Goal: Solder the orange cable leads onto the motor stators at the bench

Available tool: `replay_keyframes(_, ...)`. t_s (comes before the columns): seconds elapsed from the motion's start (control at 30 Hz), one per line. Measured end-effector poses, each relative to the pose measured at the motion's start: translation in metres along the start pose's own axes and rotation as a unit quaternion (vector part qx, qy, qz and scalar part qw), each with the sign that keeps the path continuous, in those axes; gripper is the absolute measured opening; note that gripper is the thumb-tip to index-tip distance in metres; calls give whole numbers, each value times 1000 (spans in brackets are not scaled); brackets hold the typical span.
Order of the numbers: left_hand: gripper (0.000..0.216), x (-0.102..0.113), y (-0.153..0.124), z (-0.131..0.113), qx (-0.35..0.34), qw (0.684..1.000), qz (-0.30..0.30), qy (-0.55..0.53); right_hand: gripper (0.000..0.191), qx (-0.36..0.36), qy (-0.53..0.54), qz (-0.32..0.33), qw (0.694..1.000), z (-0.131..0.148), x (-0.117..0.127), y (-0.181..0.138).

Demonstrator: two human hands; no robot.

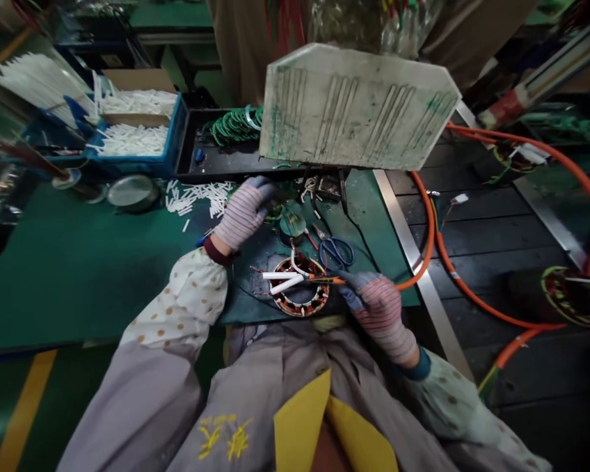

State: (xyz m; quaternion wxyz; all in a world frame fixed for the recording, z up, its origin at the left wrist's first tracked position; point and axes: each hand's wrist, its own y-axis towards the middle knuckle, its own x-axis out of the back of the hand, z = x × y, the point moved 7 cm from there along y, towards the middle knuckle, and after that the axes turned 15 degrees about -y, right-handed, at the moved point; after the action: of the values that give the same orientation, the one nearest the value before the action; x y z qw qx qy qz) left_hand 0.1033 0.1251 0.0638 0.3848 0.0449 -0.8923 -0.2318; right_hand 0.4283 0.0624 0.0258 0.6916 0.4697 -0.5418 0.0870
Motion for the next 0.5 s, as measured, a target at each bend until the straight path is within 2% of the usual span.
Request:
replay_keyframes(0.1, 40, -28, -3, -11, -26, 995, 91, -23, 34, -3, 3, 6, 1000, -1, -7, 7)
replay_keyframes(0.23, 42, -42, 3, -3, -25, 990, 142, 2, 33, -11, 35, 49, 998, -1, -8, -3)
replay_keyframes(0.3, 43, -38, 4, -4, -26, 988, 151, 14, 30, -18, 51, 35, 998, -5, -1, -11)
replay_keyframes(0.37, 41, -26, 2, -15, -30, 991, 130, 12, 26, -39, 50, 15, 998, -12, 5, -17)
replay_keyframes(0.47, 36, 0, -11, -49, -30, 996, 87, -13, 23, -61, 31, 7, 998, -21, 10, -17)
replay_keyframes(0.5, 36, 4, -18, -61, -26, 994, 104, -27, 24, -60, 24, 7, 998, -21, 13, -14)
